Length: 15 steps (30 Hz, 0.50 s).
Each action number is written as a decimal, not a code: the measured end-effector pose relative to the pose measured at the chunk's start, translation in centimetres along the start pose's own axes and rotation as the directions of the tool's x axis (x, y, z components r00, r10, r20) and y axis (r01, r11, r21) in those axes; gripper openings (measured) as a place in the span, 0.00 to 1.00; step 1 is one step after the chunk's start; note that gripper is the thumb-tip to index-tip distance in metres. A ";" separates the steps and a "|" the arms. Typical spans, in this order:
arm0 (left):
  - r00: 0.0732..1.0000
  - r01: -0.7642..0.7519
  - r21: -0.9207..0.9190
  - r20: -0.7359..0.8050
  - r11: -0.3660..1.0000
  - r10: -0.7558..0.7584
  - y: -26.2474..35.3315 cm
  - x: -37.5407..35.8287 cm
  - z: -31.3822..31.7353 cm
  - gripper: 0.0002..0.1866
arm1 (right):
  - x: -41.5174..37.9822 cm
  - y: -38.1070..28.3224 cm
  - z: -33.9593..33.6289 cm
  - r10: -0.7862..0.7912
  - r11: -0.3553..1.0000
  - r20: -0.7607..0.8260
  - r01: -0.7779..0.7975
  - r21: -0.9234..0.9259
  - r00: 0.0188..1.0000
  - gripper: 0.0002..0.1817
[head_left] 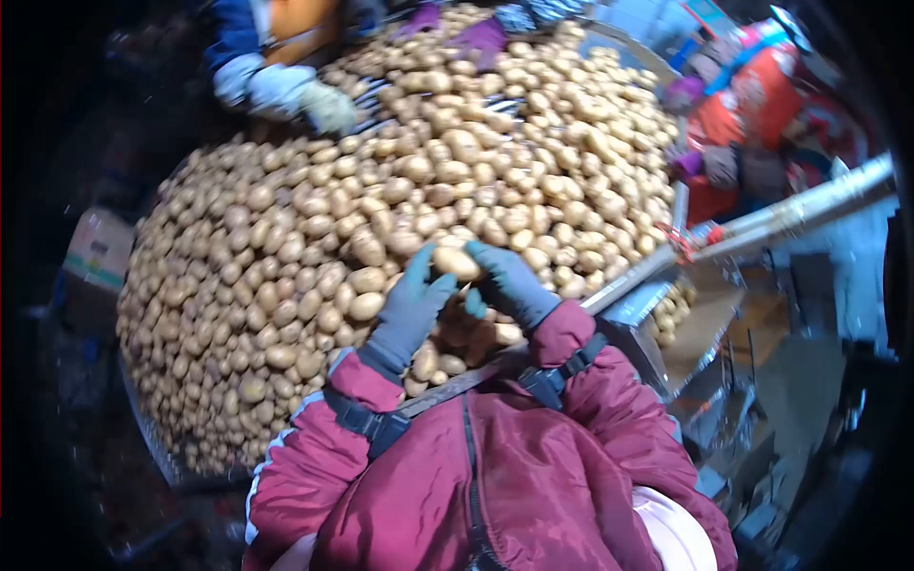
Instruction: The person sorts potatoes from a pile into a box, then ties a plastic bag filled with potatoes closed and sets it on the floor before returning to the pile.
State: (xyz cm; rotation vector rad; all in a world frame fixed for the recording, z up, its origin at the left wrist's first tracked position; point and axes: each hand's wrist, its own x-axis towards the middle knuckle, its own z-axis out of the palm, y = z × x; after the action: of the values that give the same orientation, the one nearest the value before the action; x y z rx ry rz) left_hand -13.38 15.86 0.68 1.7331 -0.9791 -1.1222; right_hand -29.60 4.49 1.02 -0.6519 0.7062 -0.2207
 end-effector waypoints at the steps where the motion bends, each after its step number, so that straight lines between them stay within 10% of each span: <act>1: 1.000 -0.031 -0.231 -0.010 0.972 0.030 0.1 -0.4 0.9 0.29 | -1.1 0.5 -0.2 0.025 1.000 -0.012 -0.025 -0.007 1.000 0.24; 9: 0.924 -0.159 -0.034 0.348 0.987 0.161 3.0 -0.1 4.4 0.23 | -11.5 4.0 -2.9 -0.207 0.978 -0.189 0.206 -0.024 0.960 0.24; 15: 0.946 -0.310 0.189 0.154 0.932 0.284 1.3 4.4 -0.2 0.21 | -20.8 9.9 -11.5 -0.228 0.841 -0.584 0.459 0.285 0.779 0.24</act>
State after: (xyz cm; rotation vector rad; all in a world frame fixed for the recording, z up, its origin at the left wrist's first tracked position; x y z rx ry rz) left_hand -12.10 11.43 0.62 1.6208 -1.4314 -0.9636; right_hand -53.01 15.06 -0.69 -0.2960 1.0288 -0.9123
